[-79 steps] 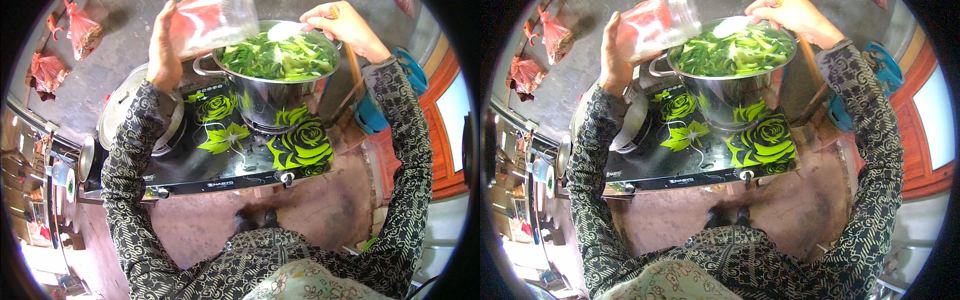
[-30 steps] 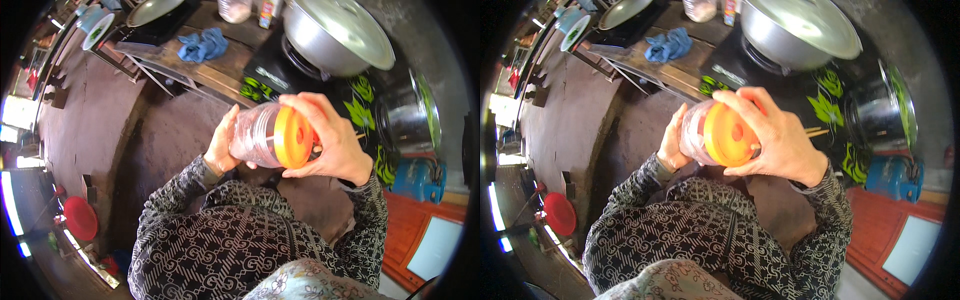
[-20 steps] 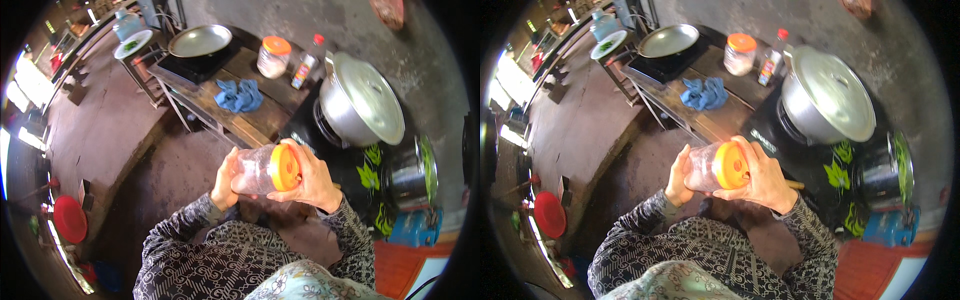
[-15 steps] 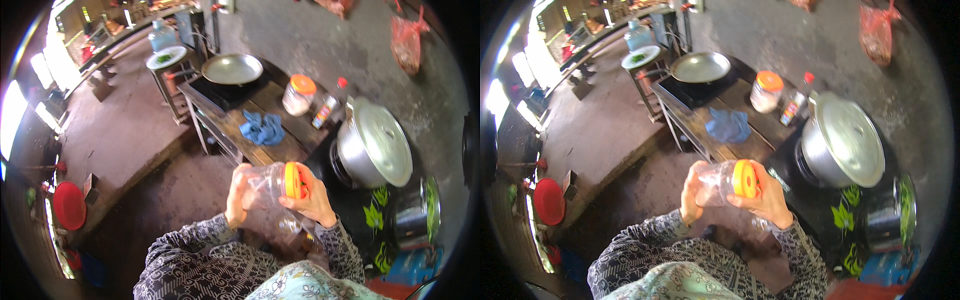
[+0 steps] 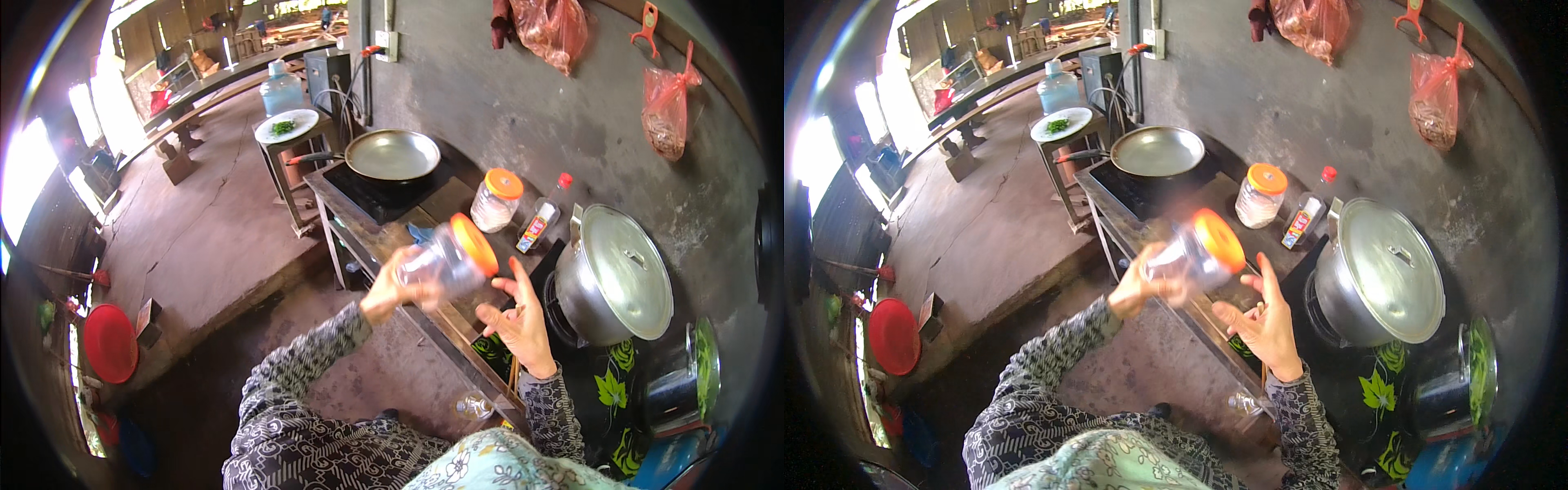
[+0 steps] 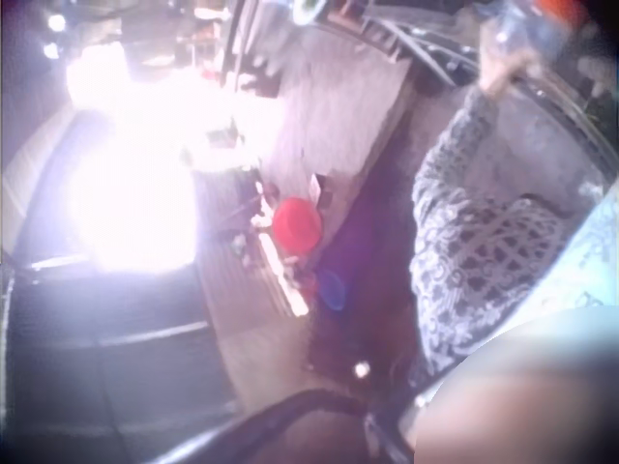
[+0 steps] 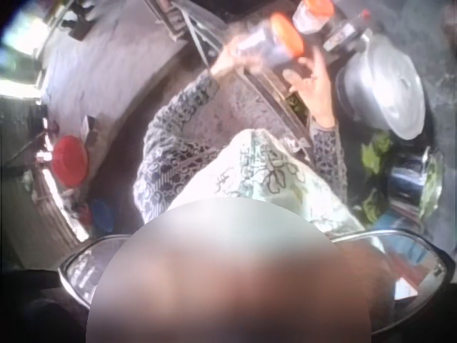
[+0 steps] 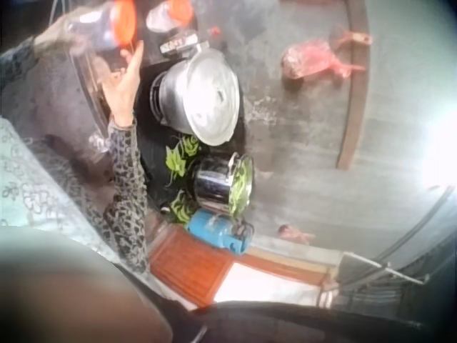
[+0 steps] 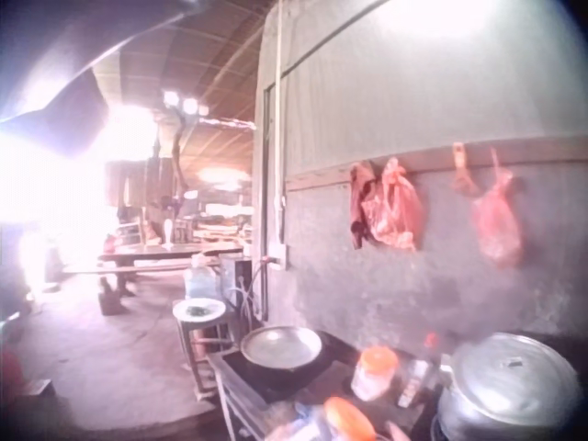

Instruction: The person sifts small brown seeds in a red colander, then moves to a gas stove to stir green leafy vegetables in a pot with chopsticks. They add a white powder from a jar into the pot, stir again, and lift the pot off the burner using a cloth.

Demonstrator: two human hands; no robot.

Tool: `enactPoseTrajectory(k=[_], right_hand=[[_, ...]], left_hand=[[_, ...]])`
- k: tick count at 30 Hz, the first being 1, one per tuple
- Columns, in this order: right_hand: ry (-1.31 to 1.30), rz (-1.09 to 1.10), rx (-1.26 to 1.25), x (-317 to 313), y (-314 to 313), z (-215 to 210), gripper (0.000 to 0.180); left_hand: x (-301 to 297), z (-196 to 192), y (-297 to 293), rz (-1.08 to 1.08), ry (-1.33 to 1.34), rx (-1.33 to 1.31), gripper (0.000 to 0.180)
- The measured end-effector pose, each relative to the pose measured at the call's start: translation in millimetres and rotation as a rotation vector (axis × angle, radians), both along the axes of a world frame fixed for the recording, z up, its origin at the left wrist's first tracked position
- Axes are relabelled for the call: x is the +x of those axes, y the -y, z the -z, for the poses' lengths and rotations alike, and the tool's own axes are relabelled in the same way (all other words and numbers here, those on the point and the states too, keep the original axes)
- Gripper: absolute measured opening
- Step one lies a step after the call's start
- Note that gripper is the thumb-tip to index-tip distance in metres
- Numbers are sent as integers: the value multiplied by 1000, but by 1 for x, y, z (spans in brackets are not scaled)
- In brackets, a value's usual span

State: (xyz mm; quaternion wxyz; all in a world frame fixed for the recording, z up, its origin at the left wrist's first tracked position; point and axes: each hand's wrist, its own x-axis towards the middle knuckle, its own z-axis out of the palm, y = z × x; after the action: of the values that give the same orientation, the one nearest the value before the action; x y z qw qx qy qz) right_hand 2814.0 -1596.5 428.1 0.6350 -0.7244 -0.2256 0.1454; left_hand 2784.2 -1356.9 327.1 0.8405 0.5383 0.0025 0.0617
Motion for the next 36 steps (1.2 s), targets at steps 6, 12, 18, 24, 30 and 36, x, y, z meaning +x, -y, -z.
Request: enactPoseTrajectory(k=[6, 12, 18, 24, 30, 36], right_hand=[[-139, -8, -46, -29, 14, -22, 52], [-300, 86, -151, -82, 44, -30, 36], [-329, 207, -248, -112, 59, -37, 33], [-354, 234, -236, -120, 70, -29, 34], [-431, 194, -144, -111, 86, -16, 33], [-254, 139, -213, -111, 78, 2, 32]], left_hand=[[131, 75, -33, -601, 36, 119, 73], [198, 67, -20, -832, -78, 527, 78], [234, 91, -52, -765, -242, 838, 89], [229, 115, -87, -561, -291, 1225, 104], [130, 79, -66, -199, -105, 1667, 101], [50, 51, -62, -251, -44, 1525, 63]])
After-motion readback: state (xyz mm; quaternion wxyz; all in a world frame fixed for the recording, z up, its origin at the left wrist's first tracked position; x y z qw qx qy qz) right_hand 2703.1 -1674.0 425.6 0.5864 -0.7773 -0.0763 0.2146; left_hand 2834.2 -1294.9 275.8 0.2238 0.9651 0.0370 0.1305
